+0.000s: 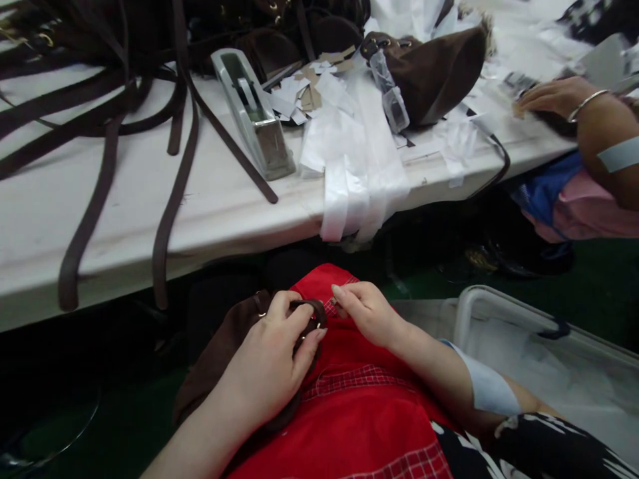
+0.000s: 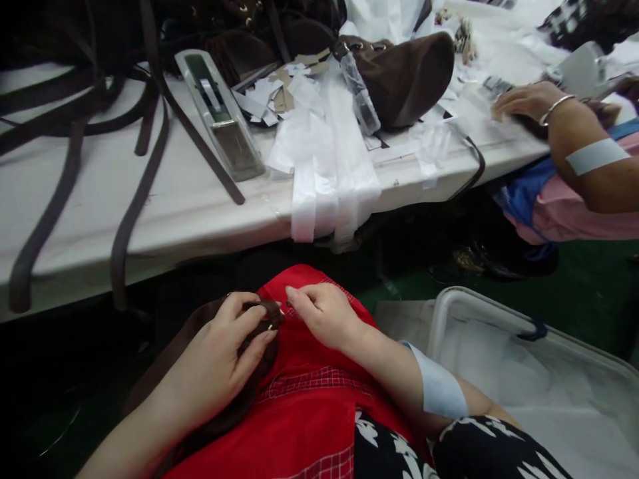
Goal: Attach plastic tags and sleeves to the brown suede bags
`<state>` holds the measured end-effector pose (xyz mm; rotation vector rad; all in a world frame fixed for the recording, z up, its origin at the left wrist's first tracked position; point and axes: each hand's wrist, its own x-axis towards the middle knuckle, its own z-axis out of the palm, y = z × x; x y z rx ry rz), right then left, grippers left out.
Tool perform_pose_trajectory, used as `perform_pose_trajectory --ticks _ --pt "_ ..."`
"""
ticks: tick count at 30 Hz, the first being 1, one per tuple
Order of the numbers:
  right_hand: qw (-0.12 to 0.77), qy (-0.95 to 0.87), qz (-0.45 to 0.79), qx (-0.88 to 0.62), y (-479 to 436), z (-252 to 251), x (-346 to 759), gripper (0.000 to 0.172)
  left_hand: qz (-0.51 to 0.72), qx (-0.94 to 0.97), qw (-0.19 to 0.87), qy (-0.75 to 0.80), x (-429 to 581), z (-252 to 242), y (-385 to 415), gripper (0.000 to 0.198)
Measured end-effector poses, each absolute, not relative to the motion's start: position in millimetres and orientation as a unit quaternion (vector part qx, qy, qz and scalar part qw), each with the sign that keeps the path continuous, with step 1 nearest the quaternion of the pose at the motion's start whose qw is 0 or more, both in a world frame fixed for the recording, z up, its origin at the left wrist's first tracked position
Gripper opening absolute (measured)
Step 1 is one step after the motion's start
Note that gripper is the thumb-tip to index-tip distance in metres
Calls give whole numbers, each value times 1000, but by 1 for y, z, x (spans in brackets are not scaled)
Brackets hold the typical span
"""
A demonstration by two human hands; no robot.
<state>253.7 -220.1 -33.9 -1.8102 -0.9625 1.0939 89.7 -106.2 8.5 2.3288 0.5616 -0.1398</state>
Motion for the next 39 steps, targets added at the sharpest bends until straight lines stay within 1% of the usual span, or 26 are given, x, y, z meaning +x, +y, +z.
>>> perform_pose_trajectory --ticks 6,12,21,28,34,39 --pt "367 -378 411 -744 -228 -39 255 53 -50 916 309 249 98 6 -117 24" --pt "343 -404 413 -740 -231 -40 256 52 -46 914 307 260 98 5 -116 41" --pt "335 -424 404 -738 -229 -44 249 51 -42 918 302 253 98 4 -118 40" --pt "321 -447 390 -739 -228 -38 249 56 -51 913 307 263 97 6 -119 40" --pt "310 -452 374 -748 -226 -39 248 49 -70 906 317 270 97 7 -119 39" --pt "308 -452 369 -751 -224 -42 245 47 -69 906 316 272 95 7 -118 36"
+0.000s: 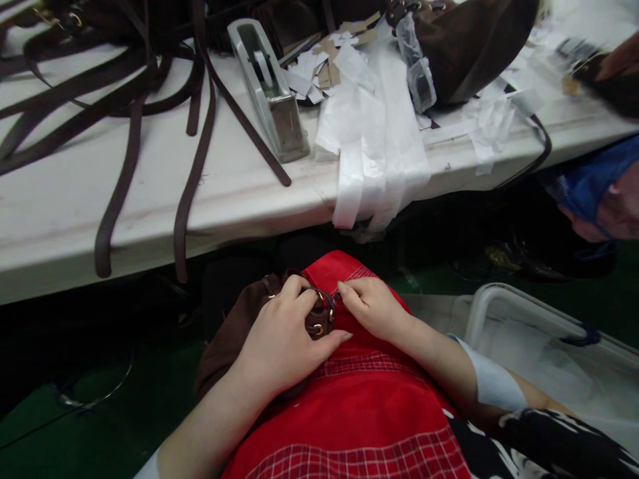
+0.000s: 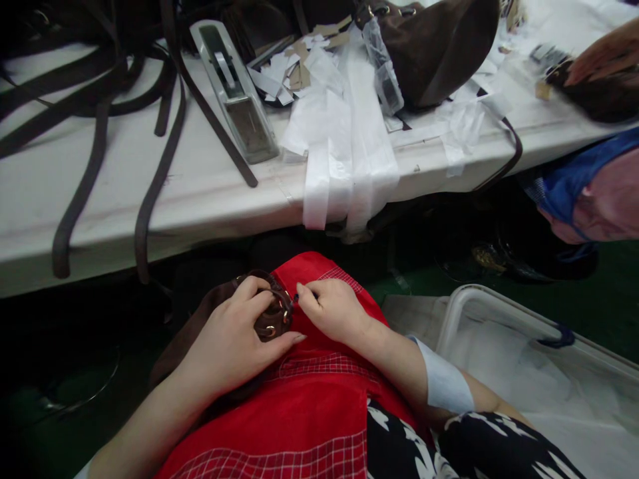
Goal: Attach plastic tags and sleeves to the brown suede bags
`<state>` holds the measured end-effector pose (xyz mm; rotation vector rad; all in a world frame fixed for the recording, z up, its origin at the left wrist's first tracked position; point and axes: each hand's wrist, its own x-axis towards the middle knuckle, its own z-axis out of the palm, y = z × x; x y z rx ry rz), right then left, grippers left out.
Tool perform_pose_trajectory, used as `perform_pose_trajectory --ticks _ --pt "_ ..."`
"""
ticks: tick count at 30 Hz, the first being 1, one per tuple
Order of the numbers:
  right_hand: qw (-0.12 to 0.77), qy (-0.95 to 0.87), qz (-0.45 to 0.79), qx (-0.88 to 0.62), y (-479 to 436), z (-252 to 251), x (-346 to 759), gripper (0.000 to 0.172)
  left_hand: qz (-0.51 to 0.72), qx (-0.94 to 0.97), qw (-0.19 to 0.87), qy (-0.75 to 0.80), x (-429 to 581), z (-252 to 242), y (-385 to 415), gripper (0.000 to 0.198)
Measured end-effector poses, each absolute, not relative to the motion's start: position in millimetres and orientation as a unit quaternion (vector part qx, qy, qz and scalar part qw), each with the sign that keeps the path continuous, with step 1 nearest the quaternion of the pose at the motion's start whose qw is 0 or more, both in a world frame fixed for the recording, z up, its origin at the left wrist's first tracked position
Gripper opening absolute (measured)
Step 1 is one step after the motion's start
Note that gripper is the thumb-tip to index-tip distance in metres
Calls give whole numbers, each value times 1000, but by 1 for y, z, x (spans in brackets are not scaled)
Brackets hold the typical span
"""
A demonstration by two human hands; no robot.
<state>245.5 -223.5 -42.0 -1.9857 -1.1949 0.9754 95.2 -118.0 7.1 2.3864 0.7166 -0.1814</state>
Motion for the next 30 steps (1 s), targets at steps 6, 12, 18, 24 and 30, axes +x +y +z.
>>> perform_pose_trajectory --ticks 6,12,18,24,30 --pt "297 -443 369 -761 -221 -40 244 49 -65 906 318 272 94 6 -118 37" --pt "317 -449 377 -746 -221 -36 251 50 -59 905 318 278 93 7 -118 37" --pt "424 -516 375 -643 -208 -17 268 27 -51 911 323 250 89 11 -123 15" --pt "317 -687 378 -534 -184 -3 274 50 -3 919 263 295 80 13 -133 18" --pt "290 -655 242 -654 -191 -8 270 30 96 903 214 360 70 8 -127 11"
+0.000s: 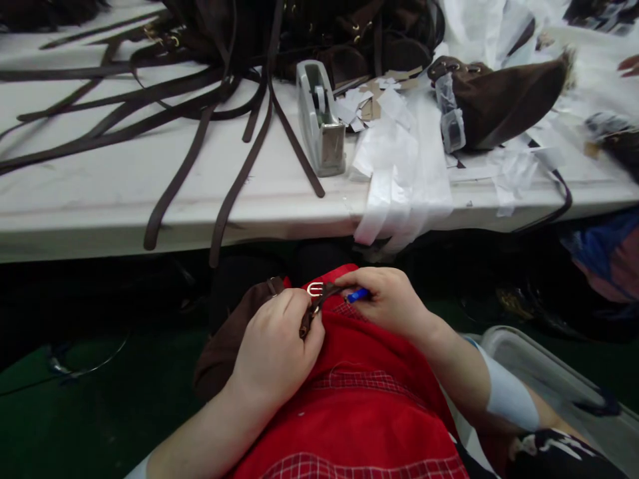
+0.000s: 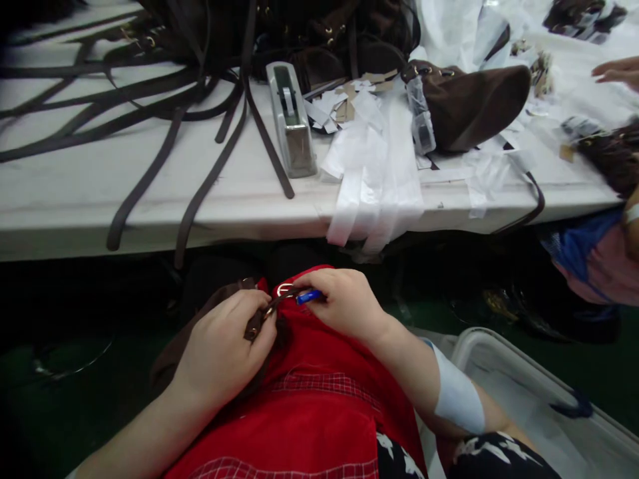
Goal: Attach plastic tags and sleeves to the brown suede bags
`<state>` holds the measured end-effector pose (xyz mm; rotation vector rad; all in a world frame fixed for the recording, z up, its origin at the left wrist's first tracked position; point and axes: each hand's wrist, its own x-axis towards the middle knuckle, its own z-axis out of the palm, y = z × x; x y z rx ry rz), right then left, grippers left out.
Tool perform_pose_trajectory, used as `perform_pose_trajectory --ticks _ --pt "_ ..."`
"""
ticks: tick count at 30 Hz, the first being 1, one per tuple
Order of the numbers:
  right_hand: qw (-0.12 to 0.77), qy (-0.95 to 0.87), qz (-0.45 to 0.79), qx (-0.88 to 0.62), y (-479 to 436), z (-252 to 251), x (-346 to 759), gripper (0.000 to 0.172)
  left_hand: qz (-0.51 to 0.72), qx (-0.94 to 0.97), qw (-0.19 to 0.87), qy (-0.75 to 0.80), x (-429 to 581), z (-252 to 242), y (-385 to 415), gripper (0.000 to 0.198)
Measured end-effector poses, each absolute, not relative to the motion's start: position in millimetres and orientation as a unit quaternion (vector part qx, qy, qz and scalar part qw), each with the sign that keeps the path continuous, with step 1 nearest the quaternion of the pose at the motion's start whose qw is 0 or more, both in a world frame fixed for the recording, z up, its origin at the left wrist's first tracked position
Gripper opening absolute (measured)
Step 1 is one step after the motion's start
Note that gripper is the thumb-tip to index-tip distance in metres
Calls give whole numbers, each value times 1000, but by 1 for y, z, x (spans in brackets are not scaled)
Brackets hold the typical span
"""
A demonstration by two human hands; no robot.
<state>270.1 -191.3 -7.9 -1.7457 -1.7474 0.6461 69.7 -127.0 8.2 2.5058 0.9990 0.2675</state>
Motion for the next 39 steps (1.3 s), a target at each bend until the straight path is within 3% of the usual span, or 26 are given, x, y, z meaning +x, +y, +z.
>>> perform_pose_trajectory --ticks 5,13,20,23,30,35,39 --pt "311 -602 194 -709 -197 -19 258 26 203 863 241 395 62 5 -122 4" --pt "429 -464 436 -641 -182 -39 226 12 276 762 368 455 50 1 -117 13" --pt "476 -202 679 -520 -171 -49 208 32 219 637 609 419 45 -5 -112 14" --pt "467 -107 738 -475 -175 -59 199 40 182 617 667 376 46 -5 -109 9" --pt "460 -120 755 -451 -182 -62 200 39 158 739 551 354 53 0 -108 2" --pt "480 -291 609 -560 -190 -41 234 25 144 824 450 312 56 -1 -115 9" --pt "405 -424 513 -626 -205 -26 247 49 106 841 440 295 60 0 -116 11"
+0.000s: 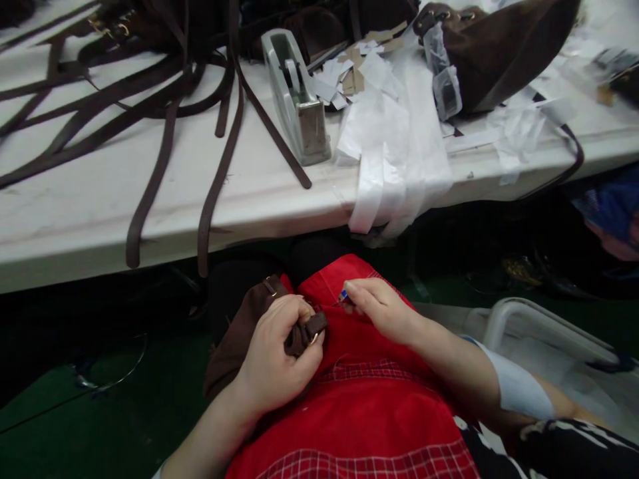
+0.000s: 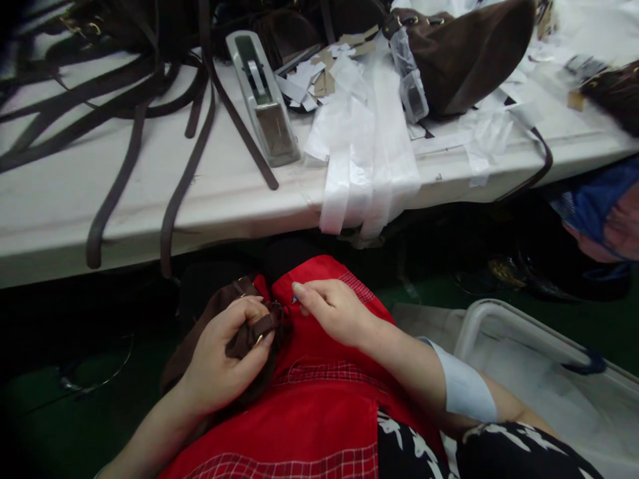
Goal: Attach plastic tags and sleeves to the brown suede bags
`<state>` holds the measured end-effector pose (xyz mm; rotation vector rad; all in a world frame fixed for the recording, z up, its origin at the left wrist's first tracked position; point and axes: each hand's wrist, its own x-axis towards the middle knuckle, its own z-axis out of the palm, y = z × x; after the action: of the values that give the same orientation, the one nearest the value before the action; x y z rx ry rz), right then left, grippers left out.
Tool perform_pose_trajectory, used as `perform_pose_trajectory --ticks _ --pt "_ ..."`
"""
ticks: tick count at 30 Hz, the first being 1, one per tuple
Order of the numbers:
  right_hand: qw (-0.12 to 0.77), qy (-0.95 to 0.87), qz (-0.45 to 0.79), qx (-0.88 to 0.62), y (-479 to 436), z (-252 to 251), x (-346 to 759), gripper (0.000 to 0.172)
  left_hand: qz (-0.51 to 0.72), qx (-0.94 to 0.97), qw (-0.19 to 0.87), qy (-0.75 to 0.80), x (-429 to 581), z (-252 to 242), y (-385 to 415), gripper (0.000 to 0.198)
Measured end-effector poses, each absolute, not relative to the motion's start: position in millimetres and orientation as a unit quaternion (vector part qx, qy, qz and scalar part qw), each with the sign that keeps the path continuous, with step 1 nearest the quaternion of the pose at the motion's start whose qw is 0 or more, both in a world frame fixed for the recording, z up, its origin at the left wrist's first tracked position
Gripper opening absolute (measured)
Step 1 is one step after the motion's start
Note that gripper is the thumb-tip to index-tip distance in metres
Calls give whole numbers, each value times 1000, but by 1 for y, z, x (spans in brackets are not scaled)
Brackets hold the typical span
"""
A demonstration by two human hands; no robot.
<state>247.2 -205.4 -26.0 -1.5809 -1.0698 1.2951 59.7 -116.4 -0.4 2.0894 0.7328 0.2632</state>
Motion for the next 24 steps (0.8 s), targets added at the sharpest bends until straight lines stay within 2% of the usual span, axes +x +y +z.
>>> perform_pose_trajectory --ticks 5,14,24 --pt "338 -471 452 -678 -213 -18 242 53 81 849 429 297 66 -1 -116 14" --pt "365 -475 432 -674 -212 -23 240 42 89 852 425 293 66 -1 -120 16" --pt "346 -486 431 -677 -210 -21 238 40 85 859 415 289 69 -1 -120 17"
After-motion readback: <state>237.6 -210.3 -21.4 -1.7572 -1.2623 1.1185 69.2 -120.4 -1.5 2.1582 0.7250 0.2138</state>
